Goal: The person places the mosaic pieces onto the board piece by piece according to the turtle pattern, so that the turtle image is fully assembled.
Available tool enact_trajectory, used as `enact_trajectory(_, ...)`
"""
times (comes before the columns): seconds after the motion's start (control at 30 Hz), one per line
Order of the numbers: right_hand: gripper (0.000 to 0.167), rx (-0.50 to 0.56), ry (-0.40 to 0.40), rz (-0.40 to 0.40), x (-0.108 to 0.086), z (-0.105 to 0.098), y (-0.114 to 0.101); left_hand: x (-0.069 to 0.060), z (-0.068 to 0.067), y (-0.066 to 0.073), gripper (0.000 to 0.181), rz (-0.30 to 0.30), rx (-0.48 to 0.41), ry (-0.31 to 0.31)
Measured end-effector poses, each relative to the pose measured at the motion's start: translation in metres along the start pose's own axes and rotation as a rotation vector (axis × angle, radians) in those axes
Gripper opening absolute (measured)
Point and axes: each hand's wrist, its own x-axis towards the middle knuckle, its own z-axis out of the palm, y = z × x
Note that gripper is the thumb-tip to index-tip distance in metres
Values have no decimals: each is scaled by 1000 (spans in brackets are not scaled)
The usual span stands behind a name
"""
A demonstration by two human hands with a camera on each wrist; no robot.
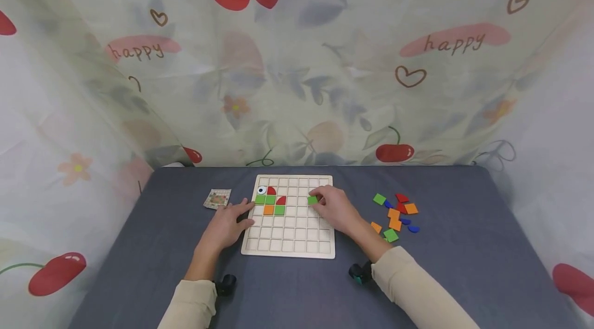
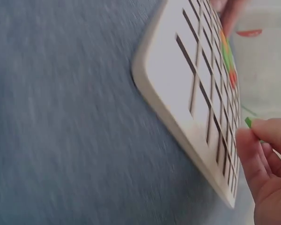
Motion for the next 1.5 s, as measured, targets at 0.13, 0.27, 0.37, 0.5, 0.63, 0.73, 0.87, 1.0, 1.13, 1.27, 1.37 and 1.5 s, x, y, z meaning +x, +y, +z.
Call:
enact_trajectory(0.13, 25, 12, -33, -11, -1, 14, -10, 1, 0, -1, 55, 2, -2, -3)
enact_trajectory(0.27, 20, 53, -46, -22, -2, 24, -20, 0, 1, -1, 54, 6, -7, 2)
enact_trajectory(0.37, 15, 76, -36, -48, -2, 31, -27, 0, 1, -1, 54, 15, -7, 12)
enact_trajectory(0.5, 9, 106, -28, -49, -3, 40, -37, 0, 1, -1, 54, 12, -4, 16)
enact_trajectory(0.63, 6, 143, -45, -5, -2, 49, -44, 0, 1, -1, 54, 3, 1, 16)
enact_trajectory(0.73, 5, 151, -58, 22, -1, 56, -47, 0, 1, -1, 54, 1, -3, 15)
enact_trajectory(0.87, 6, 127, -46, 32, 0, 62, -49, 0, 1, 0, 54, 4, 2, 16)
enact_trajectory(1.0, 7, 90, -20, 32, 1, 65, -51, 0, 1, 0, 55, 1, 3, 14)
enact_trajectory(1.13, 5, 31, -2, 46, 1, 69, -51, 0, 1, 0, 54, 14, 5, 13)
enact_trajectory(1.27, 5, -14, 36, 66, 2, 72, -51, 0, 2, -1, 54, 19, 4, 9)
enact_trajectory(1.37, 5, -29, 64, 93, 4, 72, -49, -1, 1, 0, 54, 19, 7, 8)
enact_trajectory(1.5, 6, -47, 67, 96, 6, 71, -47, 0, 0, -1, 54, 18, 9, 8)
